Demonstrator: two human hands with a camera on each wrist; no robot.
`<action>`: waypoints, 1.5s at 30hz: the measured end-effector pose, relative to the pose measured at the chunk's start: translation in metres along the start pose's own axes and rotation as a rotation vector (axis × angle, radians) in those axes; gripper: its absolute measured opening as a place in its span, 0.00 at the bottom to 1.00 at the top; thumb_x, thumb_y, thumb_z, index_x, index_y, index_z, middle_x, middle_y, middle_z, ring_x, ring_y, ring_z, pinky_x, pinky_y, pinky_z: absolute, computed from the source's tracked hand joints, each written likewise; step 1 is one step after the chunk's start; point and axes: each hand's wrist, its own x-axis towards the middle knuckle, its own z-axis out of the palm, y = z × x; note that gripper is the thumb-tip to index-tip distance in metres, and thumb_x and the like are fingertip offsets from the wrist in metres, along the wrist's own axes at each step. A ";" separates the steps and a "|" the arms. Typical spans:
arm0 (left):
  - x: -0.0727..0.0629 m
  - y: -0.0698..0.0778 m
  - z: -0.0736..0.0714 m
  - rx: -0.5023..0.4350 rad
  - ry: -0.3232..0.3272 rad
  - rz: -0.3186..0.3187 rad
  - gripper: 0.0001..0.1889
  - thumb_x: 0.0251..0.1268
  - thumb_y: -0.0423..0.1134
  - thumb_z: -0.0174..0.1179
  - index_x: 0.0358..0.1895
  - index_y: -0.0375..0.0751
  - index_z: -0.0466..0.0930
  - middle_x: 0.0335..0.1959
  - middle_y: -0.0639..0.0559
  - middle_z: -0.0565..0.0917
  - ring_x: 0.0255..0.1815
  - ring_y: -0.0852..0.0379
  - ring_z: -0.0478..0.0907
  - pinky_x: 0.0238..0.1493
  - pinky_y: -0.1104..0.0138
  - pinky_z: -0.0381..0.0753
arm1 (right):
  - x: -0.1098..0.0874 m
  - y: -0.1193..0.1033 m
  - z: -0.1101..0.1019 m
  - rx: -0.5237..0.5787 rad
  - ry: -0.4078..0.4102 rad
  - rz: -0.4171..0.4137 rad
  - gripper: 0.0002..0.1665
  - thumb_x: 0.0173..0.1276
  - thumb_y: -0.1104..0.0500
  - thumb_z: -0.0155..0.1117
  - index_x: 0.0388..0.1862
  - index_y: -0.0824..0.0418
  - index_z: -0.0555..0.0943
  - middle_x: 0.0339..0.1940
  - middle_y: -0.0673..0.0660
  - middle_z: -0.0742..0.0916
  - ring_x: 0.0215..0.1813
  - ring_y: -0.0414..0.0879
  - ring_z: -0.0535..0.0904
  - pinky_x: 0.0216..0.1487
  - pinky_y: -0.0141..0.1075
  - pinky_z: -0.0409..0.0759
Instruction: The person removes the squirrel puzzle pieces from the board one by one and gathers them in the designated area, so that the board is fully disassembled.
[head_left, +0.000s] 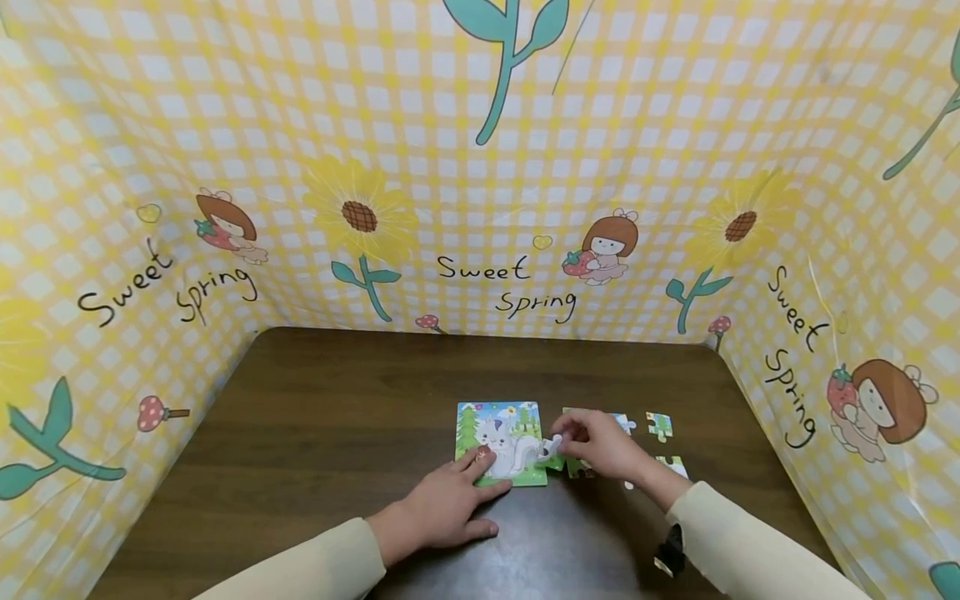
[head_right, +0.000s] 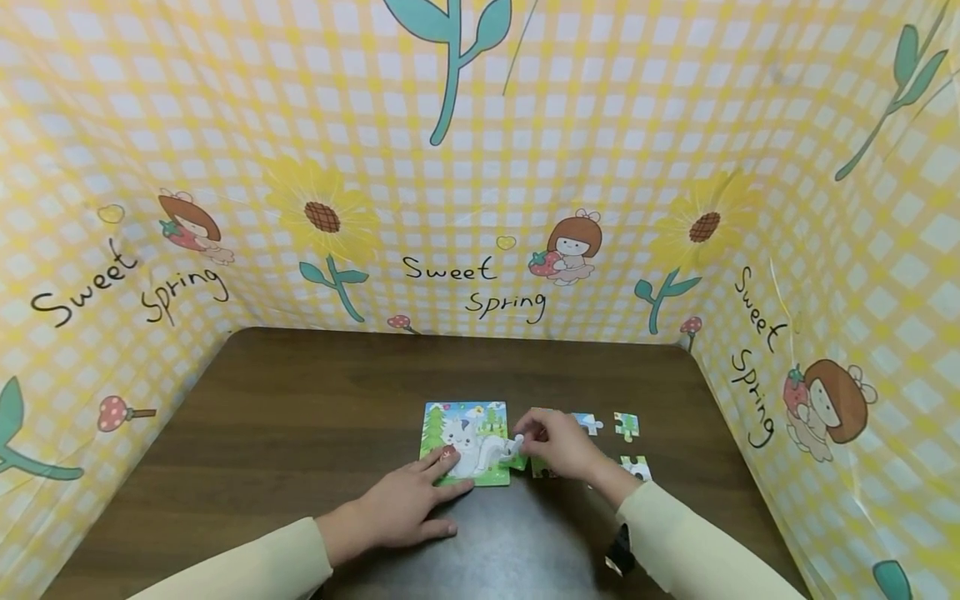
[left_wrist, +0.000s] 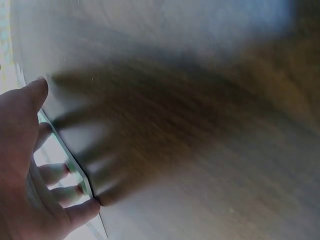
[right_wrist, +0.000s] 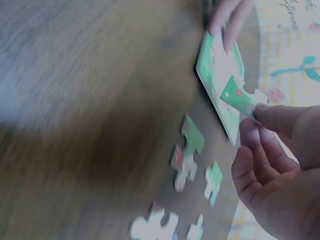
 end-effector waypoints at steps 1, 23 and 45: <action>0.000 -0.001 0.000 0.000 0.001 0.000 0.34 0.74 0.70 0.48 0.80 0.67 0.62 0.83 0.42 0.58 0.82 0.38 0.56 0.72 0.49 0.71 | -0.003 0.003 -0.005 0.009 0.002 0.000 0.09 0.71 0.63 0.70 0.49 0.59 0.86 0.35 0.48 0.86 0.36 0.41 0.82 0.39 0.34 0.81; -0.001 -0.002 0.003 0.007 0.008 0.014 0.35 0.75 0.70 0.47 0.80 0.66 0.61 0.83 0.42 0.57 0.83 0.38 0.54 0.72 0.48 0.70 | -0.120 0.077 -0.074 0.129 -0.042 0.093 0.08 0.72 0.63 0.68 0.46 0.67 0.84 0.35 0.54 0.88 0.37 0.35 0.83 0.37 0.33 0.83; 0.000 -0.003 0.006 0.008 0.016 0.011 0.35 0.75 0.70 0.46 0.80 0.68 0.60 0.83 0.43 0.57 0.83 0.38 0.54 0.71 0.47 0.71 | -0.134 0.100 -0.064 -0.177 0.025 0.157 0.03 0.63 0.61 0.73 0.34 0.54 0.87 0.27 0.42 0.86 0.31 0.28 0.77 0.35 0.30 0.77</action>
